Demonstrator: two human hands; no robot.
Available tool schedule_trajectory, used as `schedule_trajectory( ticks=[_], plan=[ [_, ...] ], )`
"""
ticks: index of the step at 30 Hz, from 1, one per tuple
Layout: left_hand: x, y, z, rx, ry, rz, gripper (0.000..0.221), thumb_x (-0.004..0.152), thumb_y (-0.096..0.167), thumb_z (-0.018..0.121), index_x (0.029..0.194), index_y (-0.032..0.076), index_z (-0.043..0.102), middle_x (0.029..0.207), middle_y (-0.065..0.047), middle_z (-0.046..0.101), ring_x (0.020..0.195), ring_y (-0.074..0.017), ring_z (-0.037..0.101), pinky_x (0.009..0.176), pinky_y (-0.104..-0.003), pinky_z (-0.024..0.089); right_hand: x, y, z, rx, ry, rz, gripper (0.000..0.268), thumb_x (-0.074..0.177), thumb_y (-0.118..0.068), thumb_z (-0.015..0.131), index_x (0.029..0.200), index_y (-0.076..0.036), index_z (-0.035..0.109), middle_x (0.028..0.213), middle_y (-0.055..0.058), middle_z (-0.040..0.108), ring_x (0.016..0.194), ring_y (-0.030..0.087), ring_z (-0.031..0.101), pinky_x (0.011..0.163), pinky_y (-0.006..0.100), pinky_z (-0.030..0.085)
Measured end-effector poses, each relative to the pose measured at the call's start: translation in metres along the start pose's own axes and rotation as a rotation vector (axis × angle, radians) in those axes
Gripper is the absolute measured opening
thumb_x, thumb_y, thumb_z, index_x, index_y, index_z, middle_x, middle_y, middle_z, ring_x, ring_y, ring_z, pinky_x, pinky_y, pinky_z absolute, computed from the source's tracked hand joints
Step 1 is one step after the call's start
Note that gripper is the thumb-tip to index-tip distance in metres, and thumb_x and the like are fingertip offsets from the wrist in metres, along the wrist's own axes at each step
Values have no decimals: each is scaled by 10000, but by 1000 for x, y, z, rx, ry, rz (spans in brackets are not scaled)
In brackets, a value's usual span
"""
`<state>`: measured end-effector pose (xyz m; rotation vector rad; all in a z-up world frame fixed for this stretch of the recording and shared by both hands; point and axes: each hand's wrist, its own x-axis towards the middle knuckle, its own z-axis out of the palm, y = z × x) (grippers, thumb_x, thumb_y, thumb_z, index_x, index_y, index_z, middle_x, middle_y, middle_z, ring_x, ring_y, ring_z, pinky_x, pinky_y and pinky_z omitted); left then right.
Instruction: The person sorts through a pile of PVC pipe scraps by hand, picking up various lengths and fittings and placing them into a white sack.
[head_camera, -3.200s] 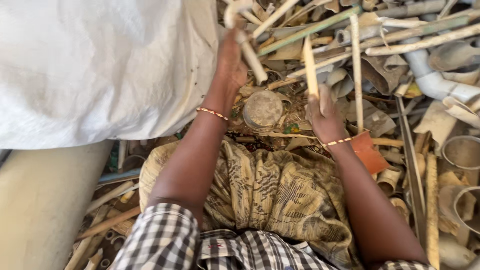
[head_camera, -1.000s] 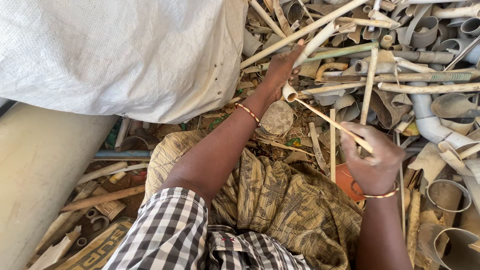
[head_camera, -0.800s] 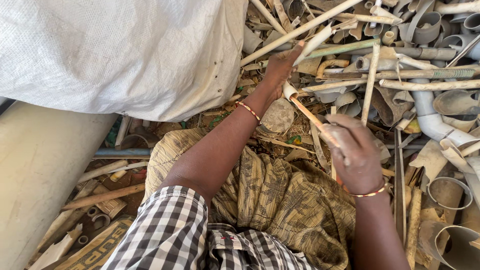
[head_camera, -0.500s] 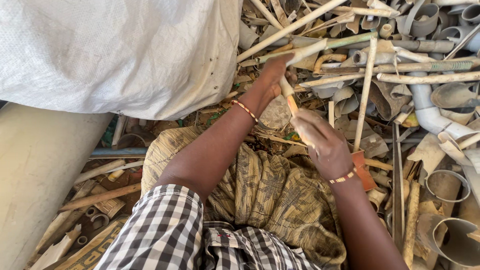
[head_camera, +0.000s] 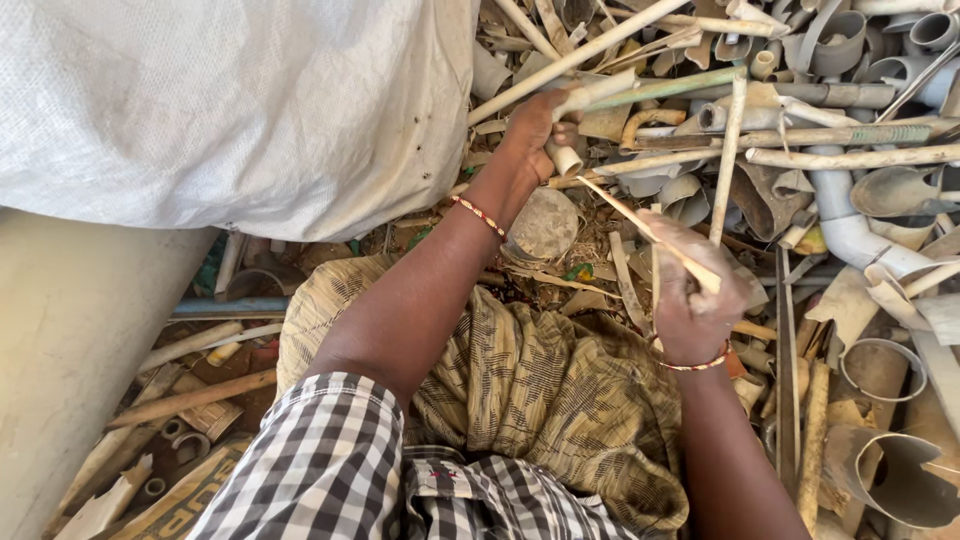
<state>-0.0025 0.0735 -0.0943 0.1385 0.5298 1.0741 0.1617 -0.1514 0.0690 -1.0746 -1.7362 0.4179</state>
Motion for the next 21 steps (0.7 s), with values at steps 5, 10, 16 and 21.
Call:
schedule_trajectory(
  ticks=[5,10,16,21],
  plan=[
    [-16,-7,8,-89,33,-28,331,946,65,577,1248,-63,525,773,-137,558,478,-95,404,369,-229,361,-2,-8,12,-134,-200,-134,203,1004,78,550,1144,12,682,1225,188,716,1196,339,712,1084,427,585],
    [-20,-12,19,-105,47,-68,293,918,56,619,1180,-48,540,777,-165,578,452,-91,385,334,-216,318,4,-18,27,-249,-179,-126,177,1016,54,574,1118,-2,708,1208,194,737,1114,306,748,918,323,645],
    [-22,-13,12,-150,2,-166,226,960,61,583,1137,-47,494,775,-136,535,459,-99,381,348,-225,317,5,-41,26,-342,-209,-227,234,886,130,576,1087,61,674,1138,214,708,1059,359,722,892,405,622],
    [-31,2,21,-151,35,-125,321,955,76,567,1247,-47,511,758,-128,562,443,-91,375,334,-217,315,-1,-26,34,-484,-176,-324,149,1010,-39,664,1146,9,702,1220,154,711,1064,298,752,843,311,650]
  ],
)
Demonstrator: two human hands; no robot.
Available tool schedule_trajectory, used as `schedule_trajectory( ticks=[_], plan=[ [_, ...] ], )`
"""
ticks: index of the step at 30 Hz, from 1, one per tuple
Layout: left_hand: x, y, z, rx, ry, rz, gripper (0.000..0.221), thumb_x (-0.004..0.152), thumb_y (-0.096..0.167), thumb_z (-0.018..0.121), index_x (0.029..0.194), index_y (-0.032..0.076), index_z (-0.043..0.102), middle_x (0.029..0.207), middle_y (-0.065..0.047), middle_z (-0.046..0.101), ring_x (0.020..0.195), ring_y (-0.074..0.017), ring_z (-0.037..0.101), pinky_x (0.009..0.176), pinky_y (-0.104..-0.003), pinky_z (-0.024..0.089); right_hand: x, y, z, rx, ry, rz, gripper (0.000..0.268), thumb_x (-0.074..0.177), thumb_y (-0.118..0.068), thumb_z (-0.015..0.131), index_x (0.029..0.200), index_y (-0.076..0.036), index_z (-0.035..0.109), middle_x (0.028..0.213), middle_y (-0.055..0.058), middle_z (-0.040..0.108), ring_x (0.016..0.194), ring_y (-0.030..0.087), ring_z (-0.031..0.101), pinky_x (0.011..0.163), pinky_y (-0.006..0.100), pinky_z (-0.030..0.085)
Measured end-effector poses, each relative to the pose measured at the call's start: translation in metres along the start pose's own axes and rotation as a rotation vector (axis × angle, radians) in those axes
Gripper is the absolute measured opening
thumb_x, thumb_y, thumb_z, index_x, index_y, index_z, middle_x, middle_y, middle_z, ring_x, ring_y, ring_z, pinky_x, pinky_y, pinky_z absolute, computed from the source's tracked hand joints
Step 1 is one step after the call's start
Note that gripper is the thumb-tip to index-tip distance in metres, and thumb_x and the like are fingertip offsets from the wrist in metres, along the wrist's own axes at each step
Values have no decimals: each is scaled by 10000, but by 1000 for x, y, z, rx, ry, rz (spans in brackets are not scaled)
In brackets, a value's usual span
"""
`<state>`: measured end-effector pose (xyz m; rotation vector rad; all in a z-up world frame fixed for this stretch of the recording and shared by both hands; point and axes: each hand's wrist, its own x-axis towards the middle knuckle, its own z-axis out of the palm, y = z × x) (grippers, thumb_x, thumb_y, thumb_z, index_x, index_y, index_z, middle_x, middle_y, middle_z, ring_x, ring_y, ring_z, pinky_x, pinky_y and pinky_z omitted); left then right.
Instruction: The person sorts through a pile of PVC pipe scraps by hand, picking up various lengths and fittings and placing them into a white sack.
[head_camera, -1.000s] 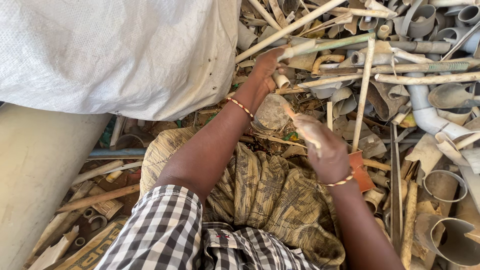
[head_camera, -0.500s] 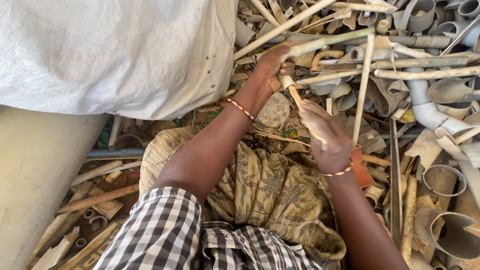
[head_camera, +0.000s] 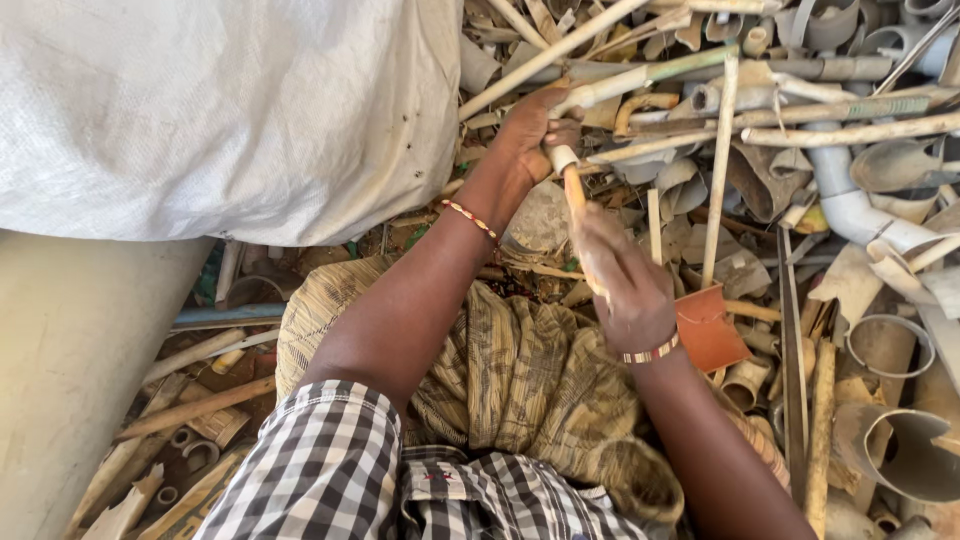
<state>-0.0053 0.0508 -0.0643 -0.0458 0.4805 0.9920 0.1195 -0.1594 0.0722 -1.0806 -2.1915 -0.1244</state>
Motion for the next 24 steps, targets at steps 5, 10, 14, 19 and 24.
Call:
schedule_trajectory(
  ticks=[5,10,14,19,24],
  plan=[
    [-6,1,6,-4,-54,34,374,984,82,551,1335,-44,518,759,-105,548,463,-80,384,358,-215,330,-24,17,26,-96,97,-23,77,1028,-80,689,1060,-11,699,1197,157,742,996,247,777,634,240,617],
    [-3,-1,-5,1,-92,50,361,990,107,545,1314,-53,534,760,-105,557,463,-77,378,359,-217,330,-38,16,34,-77,129,39,81,1050,-63,692,1098,1,710,1153,165,761,911,177,751,645,255,642],
    [1,4,-8,55,-119,96,336,1015,108,539,1293,-80,551,795,-107,564,490,-85,386,377,-224,329,-21,12,30,-83,208,-22,76,1029,-72,716,1069,-7,716,1108,141,768,883,167,762,635,234,634],
    [-5,4,-5,33,-171,-5,258,1025,172,527,1160,-37,594,659,-18,463,434,-79,342,383,-256,354,-1,-2,13,58,112,123,72,988,-24,651,1030,18,693,1111,177,744,1008,273,772,814,322,680],
    [-20,4,5,-24,-258,-156,309,1084,246,546,998,-49,526,589,33,375,425,-91,317,412,-298,382,-2,-7,6,88,112,65,131,973,23,679,1101,28,705,1173,169,738,1031,263,749,837,320,631]
  ],
)
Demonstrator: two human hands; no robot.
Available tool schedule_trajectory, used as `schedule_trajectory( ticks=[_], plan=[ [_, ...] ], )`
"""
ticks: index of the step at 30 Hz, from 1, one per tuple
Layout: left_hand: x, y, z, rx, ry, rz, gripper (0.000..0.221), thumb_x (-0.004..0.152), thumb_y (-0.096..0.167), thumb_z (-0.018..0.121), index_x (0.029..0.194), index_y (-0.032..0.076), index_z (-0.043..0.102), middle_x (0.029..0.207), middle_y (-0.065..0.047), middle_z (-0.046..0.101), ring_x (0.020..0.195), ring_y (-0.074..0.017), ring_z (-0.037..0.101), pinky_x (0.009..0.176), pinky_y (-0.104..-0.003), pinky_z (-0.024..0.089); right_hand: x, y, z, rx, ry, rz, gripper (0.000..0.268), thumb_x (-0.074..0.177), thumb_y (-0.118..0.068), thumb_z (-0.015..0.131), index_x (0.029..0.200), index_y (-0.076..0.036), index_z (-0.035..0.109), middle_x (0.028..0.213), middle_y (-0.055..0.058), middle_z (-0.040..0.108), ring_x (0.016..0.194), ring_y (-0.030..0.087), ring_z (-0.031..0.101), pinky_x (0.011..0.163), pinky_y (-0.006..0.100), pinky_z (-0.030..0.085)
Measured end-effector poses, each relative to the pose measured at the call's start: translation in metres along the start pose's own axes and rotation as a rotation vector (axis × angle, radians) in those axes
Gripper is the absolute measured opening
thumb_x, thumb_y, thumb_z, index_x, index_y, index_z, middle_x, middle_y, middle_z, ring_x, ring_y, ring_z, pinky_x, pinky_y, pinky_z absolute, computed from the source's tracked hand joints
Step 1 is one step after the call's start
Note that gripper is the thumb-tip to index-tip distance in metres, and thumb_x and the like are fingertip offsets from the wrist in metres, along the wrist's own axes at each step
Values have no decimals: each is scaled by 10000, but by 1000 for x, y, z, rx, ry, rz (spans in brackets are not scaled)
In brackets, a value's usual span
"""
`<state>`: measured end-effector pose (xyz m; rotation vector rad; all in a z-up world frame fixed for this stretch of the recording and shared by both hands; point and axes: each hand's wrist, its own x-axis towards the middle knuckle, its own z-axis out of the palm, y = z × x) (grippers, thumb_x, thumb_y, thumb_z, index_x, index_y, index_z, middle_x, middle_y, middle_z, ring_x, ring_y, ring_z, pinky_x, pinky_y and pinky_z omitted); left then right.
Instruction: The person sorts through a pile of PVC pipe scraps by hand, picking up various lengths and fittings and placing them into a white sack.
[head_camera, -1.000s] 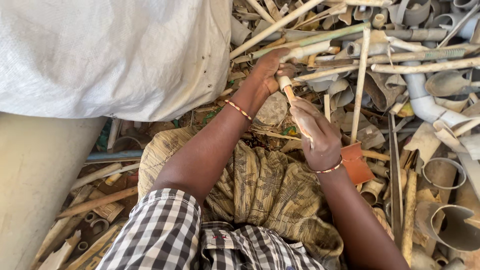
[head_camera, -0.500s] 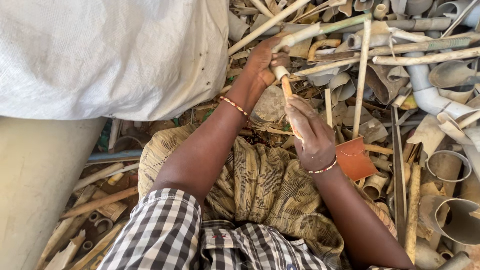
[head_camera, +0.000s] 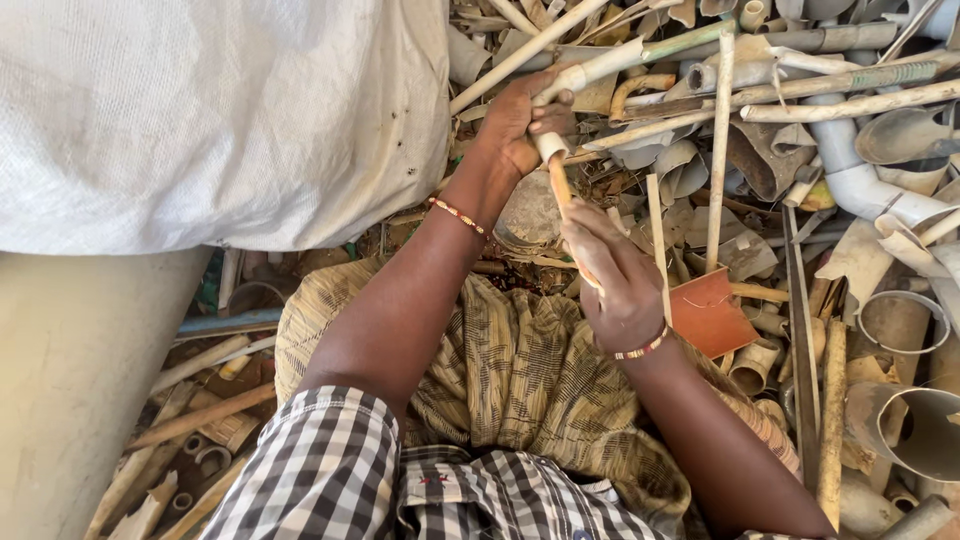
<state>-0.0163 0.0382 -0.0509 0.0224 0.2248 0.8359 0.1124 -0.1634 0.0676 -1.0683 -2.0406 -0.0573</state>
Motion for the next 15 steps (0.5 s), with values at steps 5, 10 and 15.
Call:
schedule_trajectory(
  ticks=[5,10,15],
  plan=[
    [-8,1,9,118,201,147,230,1006,203,523,1029,-2,625,631,-20,496,413,-72,350,369,-255,353,-8,4,5,-55,25,8,147,980,49,736,1112,-4,697,1209,180,735,1076,290,755,833,302,648],
    [4,3,2,60,172,186,207,1007,137,526,1056,-60,567,668,-62,508,454,-74,364,378,-246,340,-1,4,-7,49,-62,95,239,960,95,643,1179,11,691,1237,181,708,1116,306,738,859,331,641],
    [10,-1,-14,70,217,148,280,1035,144,547,1101,-113,456,673,-49,436,470,-107,398,385,-284,381,-2,6,-8,161,-63,118,264,966,91,573,1215,44,650,1264,211,681,1133,310,728,933,370,639]
  ],
)
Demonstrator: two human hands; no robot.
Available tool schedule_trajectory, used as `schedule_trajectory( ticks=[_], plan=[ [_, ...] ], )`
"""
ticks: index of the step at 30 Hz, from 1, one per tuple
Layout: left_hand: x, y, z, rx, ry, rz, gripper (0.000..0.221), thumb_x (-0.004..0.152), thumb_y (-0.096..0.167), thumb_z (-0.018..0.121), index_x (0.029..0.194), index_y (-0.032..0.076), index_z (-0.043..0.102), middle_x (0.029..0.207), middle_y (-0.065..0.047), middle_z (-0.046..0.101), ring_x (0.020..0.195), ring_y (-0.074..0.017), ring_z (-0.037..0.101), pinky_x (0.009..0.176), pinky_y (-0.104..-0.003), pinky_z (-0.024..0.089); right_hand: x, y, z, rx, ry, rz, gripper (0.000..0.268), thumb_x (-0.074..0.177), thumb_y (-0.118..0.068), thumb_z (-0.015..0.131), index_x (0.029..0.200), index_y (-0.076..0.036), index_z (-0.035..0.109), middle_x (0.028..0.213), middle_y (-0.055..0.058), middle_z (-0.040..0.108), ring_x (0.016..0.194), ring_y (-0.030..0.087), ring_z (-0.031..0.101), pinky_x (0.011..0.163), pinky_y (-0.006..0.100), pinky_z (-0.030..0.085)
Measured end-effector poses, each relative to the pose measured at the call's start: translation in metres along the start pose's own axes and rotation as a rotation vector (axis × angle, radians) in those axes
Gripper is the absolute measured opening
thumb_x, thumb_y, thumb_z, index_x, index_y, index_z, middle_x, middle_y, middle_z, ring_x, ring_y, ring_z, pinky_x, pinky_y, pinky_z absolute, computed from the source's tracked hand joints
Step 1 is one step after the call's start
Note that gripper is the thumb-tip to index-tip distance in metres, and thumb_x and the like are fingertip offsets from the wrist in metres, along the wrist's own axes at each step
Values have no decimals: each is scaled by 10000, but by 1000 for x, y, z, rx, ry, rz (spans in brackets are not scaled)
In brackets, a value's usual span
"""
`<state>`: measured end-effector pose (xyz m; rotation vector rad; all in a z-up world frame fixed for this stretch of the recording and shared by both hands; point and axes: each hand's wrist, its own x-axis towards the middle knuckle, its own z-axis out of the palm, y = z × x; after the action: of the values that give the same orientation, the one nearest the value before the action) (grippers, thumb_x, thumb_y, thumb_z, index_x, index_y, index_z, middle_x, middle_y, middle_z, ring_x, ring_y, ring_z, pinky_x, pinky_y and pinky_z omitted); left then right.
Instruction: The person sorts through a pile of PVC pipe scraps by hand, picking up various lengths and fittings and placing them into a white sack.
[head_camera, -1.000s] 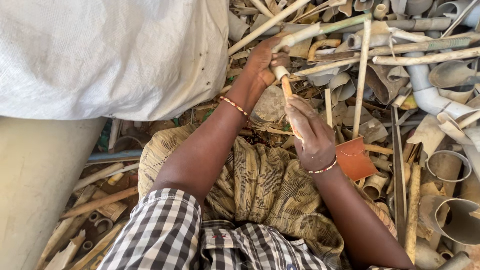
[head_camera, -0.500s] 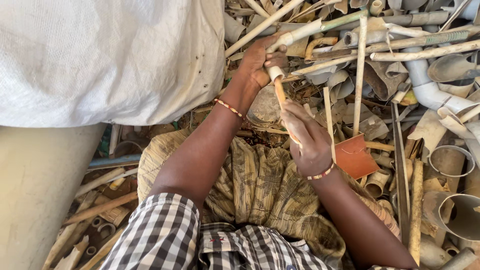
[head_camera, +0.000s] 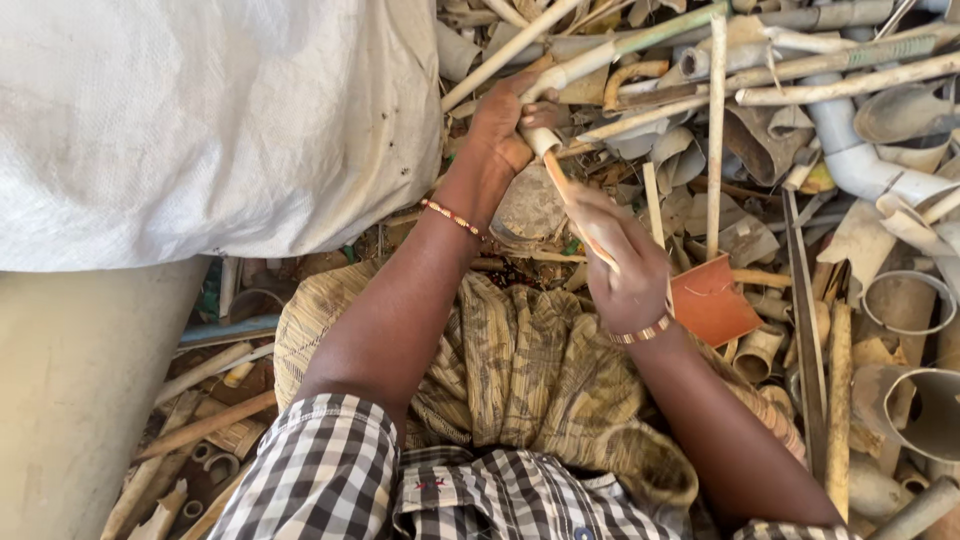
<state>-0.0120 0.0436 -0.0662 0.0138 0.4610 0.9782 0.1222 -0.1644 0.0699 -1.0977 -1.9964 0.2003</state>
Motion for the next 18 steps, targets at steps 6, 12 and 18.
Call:
schedule_trajectory(
  ticks=[6,12,18],
  plan=[
    [-2,3,-1,-90,116,121,347,954,82,504,1218,-142,527,727,-151,531,513,-155,457,430,-274,425,-9,22,18,67,148,49,217,990,72,575,1169,31,690,1180,224,741,1026,273,771,833,305,653],
    [4,0,-1,-2,12,279,391,978,124,564,1312,-80,543,806,-161,583,554,-136,471,464,-248,421,-5,22,9,-86,216,25,144,982,67,701,1119,27,683,1108,200,748,1012,256,759,860,348,651],
    [6,-5,0,70,124,416,356,1020,170,527,1301,-47,553,819,-116,604,562,-92,454,418,-235,348,10,16,-4,83,59,376,105,1008,10,687,1113,7,700,1010,162,763,894,195,789,694,274,648]
  ],
)
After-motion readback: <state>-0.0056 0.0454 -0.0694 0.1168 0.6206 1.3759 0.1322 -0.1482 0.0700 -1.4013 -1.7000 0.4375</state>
